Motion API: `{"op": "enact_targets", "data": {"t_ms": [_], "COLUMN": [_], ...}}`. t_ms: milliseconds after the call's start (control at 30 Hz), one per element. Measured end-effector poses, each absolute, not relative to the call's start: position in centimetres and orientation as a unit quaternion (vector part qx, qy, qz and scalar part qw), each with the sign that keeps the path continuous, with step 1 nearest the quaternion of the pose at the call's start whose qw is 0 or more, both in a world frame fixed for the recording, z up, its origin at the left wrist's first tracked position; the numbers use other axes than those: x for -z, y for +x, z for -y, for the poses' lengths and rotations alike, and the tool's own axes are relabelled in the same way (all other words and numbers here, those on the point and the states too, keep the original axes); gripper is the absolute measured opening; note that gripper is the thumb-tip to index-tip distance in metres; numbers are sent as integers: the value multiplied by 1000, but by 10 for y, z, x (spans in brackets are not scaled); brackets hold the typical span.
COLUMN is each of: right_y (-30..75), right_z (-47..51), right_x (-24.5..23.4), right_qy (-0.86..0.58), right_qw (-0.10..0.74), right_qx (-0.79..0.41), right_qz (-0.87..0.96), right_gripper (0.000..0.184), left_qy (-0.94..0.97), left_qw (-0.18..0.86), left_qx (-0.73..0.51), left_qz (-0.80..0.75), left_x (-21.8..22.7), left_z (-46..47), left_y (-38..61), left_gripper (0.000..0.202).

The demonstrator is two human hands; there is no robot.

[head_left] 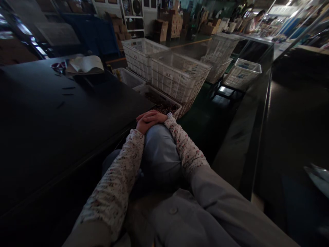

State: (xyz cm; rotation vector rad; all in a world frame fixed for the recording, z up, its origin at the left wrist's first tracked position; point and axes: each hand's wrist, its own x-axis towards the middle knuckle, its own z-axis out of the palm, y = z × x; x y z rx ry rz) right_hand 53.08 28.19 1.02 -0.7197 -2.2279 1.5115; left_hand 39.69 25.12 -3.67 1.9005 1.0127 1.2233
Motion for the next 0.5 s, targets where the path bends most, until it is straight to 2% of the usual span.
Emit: {"op": "enact_targets", "data": {"t_ms": [233, 500], "right_y": [537, 526], "right_z": [-272, -286], "right_x": [-15, -10], "right_qy": [-265, -277], "right_qw": [209, 155], "right_qx": [-531, -555], "right_qz": [778, 769], "right_gripper": [36, 35], "left_qy": [728, 728], "left_qw": [323, 333], "left_qx": [-467, -460], "left_qz": [-384, -384], "left_x": [34, 38], "left_z": [-246, -251], "left_y": [397, 396], "left_gripper": [47, 50]}}
